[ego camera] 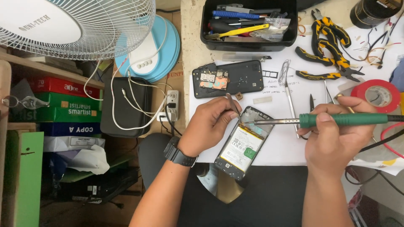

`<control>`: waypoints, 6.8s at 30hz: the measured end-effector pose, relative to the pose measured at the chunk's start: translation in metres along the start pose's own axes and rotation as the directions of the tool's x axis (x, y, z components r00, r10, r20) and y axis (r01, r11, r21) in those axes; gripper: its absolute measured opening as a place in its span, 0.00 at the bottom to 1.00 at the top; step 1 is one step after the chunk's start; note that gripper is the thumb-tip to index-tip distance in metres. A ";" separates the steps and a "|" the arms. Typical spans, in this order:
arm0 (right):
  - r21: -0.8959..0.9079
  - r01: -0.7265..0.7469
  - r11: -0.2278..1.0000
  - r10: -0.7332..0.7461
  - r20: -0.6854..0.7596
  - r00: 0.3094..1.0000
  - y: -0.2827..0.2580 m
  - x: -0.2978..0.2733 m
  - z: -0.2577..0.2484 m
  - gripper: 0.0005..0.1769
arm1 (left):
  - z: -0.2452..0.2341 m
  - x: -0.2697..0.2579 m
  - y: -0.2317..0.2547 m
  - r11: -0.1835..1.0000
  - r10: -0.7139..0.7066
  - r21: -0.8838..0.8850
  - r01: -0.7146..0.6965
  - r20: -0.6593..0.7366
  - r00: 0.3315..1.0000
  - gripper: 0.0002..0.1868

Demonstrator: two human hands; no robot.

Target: The person uses a soldering iron to work on the battery connector of a disassembled smartphone. They then use a metal spudger to pry and adjust the battery within the phone's chassis.

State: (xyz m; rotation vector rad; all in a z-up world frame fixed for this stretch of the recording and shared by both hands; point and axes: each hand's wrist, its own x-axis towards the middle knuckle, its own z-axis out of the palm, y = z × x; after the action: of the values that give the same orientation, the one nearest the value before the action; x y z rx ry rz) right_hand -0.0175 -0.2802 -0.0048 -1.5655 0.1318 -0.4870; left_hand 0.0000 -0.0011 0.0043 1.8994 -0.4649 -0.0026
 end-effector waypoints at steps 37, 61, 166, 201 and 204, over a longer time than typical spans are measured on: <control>0.026 -0.011 1.000 0.011 -0.001 1.000 0.002 0.000 -0.001 0.23 | 0.001 -0.002 -0.004 1.000 0.010 0.024 -0.010 0.004 1.000 0.05; 0.031 -0.062 0.998 0.063 -0.033 0.997 0.003 0.000 -0.001 0.25 | 0.002 -0.003 -0.007 1.000 0.004 0.014 -0.003 -0.032 0.999 0.05; -0.789 0.151 0.596 -0.410 -0.137 0.902 -0.052 0.178 -0.132 0.12 | -0.004 -0.091 -0.047 0.924 -0.102 0.285 0.254 -0.456 0.884 0.08; -0.854 0.348 0.386 0.003 0.379 0.925 0.015 0.020 0.006 0.17 | 0.055 -0.077 0.109 0.806 -0.299 0.504 0.309 -0.102 0.949 0.52; -0.873 0.378 0.307 0.004 0.399 0.917 0.024 0.025 0.006 0.21 | 0.050 -0.078 0.111 0.814 -0.296 0.509 0.281 -0.053 0.954 0.59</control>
State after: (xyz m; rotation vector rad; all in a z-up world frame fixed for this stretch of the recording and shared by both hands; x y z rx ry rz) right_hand 0.0124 -0.2852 -0.0220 -2.8843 -0.0694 -0.3000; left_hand -0.1183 -0.0538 0.0687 2.4889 -0.1947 -0.1186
